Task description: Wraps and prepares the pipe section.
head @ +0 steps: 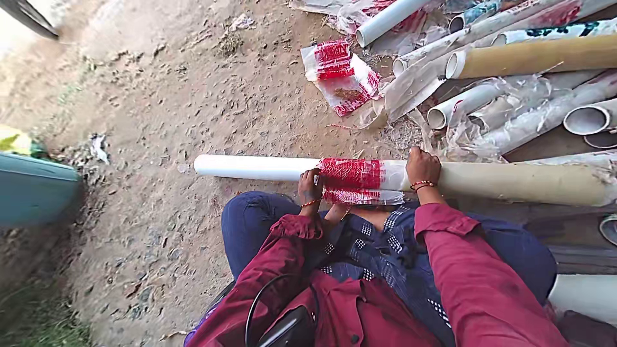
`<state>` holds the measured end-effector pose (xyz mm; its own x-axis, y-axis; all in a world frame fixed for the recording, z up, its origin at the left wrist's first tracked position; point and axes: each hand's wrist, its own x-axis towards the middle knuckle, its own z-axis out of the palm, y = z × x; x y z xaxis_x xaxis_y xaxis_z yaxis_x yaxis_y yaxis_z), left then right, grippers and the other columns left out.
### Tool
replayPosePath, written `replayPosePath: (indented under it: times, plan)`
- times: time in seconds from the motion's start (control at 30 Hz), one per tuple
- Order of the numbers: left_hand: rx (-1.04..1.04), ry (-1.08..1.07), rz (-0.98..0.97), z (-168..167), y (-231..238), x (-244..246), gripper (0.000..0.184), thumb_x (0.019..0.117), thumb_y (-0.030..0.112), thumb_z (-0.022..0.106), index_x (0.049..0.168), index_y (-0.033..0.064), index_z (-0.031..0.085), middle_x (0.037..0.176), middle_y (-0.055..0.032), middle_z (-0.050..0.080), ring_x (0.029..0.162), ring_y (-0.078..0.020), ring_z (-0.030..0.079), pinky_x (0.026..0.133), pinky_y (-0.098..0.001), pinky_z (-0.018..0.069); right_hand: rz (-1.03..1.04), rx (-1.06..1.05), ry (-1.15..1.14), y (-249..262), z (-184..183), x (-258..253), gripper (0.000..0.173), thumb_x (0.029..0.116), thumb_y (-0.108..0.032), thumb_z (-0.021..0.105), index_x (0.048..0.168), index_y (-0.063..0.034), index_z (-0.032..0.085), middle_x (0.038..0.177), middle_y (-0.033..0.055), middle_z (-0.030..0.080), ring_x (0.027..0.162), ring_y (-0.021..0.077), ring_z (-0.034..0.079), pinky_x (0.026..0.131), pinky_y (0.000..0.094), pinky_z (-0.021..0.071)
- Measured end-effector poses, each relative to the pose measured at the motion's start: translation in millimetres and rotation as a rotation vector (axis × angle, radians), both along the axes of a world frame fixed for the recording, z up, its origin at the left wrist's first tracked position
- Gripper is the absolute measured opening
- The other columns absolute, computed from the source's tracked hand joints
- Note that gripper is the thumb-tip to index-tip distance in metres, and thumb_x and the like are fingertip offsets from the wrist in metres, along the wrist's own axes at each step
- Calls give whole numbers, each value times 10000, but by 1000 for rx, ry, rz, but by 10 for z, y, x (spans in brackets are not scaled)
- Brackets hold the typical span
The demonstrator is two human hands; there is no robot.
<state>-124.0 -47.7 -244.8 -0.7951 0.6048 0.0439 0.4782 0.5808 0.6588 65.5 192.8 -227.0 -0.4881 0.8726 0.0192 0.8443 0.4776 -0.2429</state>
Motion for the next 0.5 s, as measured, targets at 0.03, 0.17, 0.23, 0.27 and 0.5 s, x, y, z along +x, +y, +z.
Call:
replayPosePath:
  times: [0.03,0.17,0.23,0.27,0.5]
  plan:
    - [14,-7,7,-17,1,-1,250,964,59,661,1163,-87,702,1161,-260,713,1158,-422,656,1054,-526,478,6,2,12,-2,-7,4,320,1097,-136,423,1126,93,645,1039,317,704,1022,489,692,896,627,487]
    - [27,-122,79,-7,35,-47,266,980,50,652,1204,-93,673,1148,-265,704,1022,-349,711,953,-450,550,16,-1,18,6,-7,2,322,1103,-134,405,1119,91,635,1033,308,702,1021,478,691,894,620,484]
    - [42,-129,93,-13,56,-74,233,974,37,654,1171,-83,690,1132,-258,703,970,-322,713,906,-424,567,14,-12,20,11,24,-18,329,1100,-118,404,1139,109,640,1044,317,707,1034,478,693,912,614,474]
    - [63,-103,93,-44,63,-84,217,965,34,664,1145,-79,702,1103,-255,709,930,-317,716,876,-421,573,10,-16,11,17,27,-25,335,1102,-122,399,1145,109,637,1048,315,707,1038,473,693,920,608,471]
    - [38,-116,92,-40,84,-141,188,970,66,673,1100,-57,730,1091,-238,716,921,-318,703,872,-447,555,0,-6,5,2,30,-40,336,1102,-126,403,1151,112,636,1046,321,707,1039,478,694,917,610,473]
